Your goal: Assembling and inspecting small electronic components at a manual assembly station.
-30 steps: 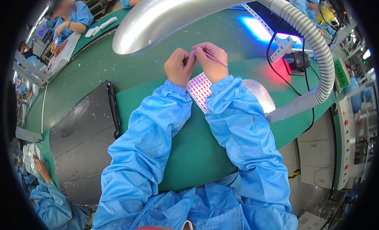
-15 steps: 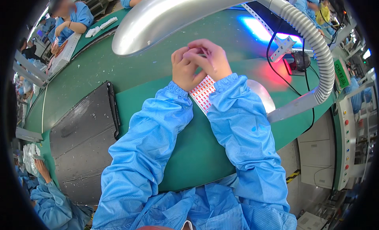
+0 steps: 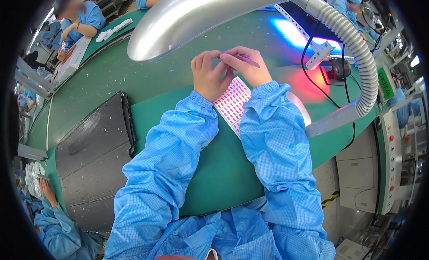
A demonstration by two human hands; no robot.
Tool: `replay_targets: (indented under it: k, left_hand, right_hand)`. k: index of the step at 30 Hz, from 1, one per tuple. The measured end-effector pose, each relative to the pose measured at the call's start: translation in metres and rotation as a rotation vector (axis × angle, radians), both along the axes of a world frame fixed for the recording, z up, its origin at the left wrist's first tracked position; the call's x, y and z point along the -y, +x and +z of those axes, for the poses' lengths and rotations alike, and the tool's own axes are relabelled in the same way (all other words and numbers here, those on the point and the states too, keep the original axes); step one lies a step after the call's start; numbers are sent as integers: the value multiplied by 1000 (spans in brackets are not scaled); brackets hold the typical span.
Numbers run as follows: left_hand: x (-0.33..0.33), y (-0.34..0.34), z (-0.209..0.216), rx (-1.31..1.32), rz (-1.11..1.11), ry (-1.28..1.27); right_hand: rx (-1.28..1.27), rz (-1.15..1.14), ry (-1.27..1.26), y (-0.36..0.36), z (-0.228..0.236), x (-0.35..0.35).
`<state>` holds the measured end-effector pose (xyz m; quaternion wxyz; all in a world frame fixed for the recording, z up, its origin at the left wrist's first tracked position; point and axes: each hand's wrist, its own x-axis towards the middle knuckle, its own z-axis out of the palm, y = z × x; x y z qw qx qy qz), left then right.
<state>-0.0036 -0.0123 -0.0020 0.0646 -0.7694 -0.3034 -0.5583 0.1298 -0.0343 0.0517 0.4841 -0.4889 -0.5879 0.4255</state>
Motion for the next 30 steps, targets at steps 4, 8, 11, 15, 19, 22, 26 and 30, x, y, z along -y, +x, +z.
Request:
replay_targets:
  k: [4, 8, 11, 15, 19, 22, 26, 30]
  left_hand:
    - [3, 6, 2, -119, 37, -5]
    - [0, 3, -4, -202, 65, 28]
    - [0, 4, -5, -212, 58, 30]
    - [0, 0, -1, -166, -39, -105]
    - [3, 0, 6, -35, -210, -301]
    - [-18, -3, -15, 289, -385, -429]
    - [-19, -1, -5, 716, -637, -797]
    - [-27, -6, -10, 1096, -954, -1063]
  right_hand:
    - [-9, 42, -43, 12, 5, 3]
    - [-10, 30, -128, 8, 14, 11]
    - [-40, 29, -190, 10, 12, 10]
    - [-72, -5, -181, 8, 13, 12]
    - [-172, -227, -108, 10, 15, 9]
    - [-463, -152, -121, 5, 15, 6]
    - [-730, 35, -82, -3, 12, 4]
    - [-965, 227, -87, -13, 10, 7]
